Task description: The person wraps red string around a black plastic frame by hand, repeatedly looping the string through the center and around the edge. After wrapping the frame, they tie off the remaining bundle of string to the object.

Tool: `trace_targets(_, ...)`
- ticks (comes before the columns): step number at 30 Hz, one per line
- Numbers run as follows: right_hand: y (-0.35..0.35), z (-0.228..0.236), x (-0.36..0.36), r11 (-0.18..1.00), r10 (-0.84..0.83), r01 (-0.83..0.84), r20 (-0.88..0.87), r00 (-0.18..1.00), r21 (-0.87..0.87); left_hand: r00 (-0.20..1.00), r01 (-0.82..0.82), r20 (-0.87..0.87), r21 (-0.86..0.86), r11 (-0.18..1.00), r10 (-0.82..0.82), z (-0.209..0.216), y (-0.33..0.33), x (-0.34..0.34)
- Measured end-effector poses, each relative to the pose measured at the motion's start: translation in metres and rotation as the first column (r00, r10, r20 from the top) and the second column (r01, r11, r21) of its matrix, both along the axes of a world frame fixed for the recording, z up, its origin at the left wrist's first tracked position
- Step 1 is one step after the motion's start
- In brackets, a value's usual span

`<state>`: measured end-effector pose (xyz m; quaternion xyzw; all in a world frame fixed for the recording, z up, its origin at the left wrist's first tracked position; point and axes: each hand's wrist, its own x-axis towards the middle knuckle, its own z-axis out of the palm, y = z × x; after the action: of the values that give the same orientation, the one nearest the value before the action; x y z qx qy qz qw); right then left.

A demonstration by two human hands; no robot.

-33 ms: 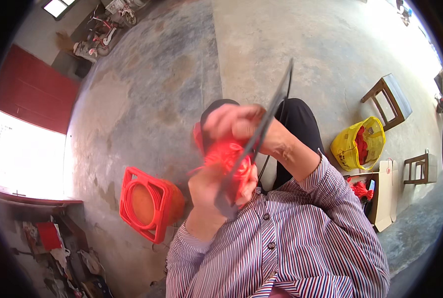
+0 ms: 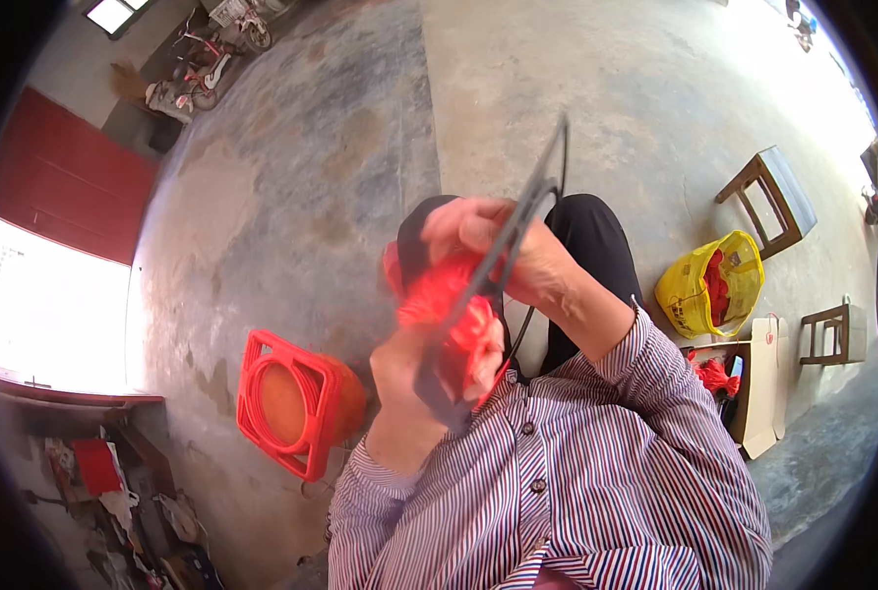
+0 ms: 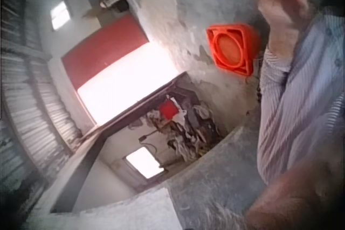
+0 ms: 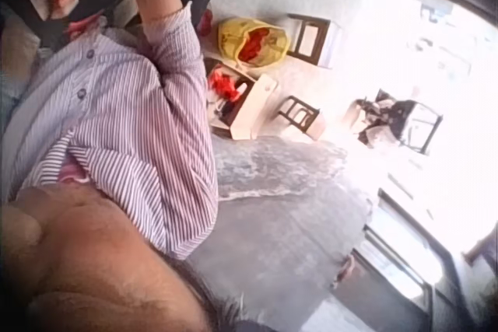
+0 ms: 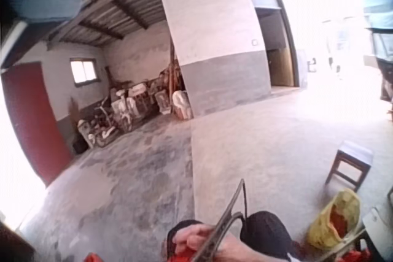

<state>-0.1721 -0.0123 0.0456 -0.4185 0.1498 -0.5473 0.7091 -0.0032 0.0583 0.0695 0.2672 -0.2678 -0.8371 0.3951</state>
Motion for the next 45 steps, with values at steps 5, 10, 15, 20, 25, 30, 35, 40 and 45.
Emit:
trace_targets(5,0.016,-0.003,0.000,0.982,-0.164,0.174,-0.135,0.977,0.069,0.992,-0.086,-0.076,0.144,0.986,0.098,-0.001,-0.011,0.001)
trace_targets(10,0.025,-0.014,-0.011,0.866,-0.288,0.194,0.144,0.947,0.462,0.979,-0.119,-0.155,0.087,0.989,0.132,-0.012,-0.015,0.013)
trace_targets(15,0.059,0.014,0.005,0.989,-0.149,0.145,-0.193,0.970,-0.036,0.908,-0.111,-0.397,0.077,0.991,0.132,-0.028,-0.013,0.018)
trace_targets(20,0.043,-0.002,0.001,0.894,-0.381,0.298,-0.217,0.899,-0.335,0.928,-0.095,-0.363,-0.022,0.995,0.081,-0.036,-0.017,0.020)
trace_targets(25,0.038,0.032,-0.029,0.956,-0.291,0.265,0.351,0.890,0.122,0.928,-0.360,0.060,-0.104,0.927,0.368,-0.015,-0.014,0.016)
trace_targets(30,0.044,-0.015,-0.053,0.949,-0.300,0.287,0.096,0.949,0.133,0.949,-0.313,0.015,-0.108,0.944,0.316,-0.012,-0.019,0.020)
trace_targets(35,0.048,-0.038,-0.030,0.975,-0.190,0.199,-0.093,0.977,0.102,0.971,-0.236,0.050,0.027,0.971,0.234,-0.014,-0.023,0.018)
trace_targets(40,0.022,-0.036,-0.004,0.942,-0.241,0.262,-0.124,0.963,0.209,0.998,0.012,0.054,-0.089,0.996,-0.007,-0.016,-0.021,0.020)
trace_targets(45,-0.004,-0.024,0.010,0.898,-0.098,0.044,0.101,0.990,0.438,0.983,-0.098,0.136,-0.205,0.974,0.127,-0.009,-0.010,-0.002)
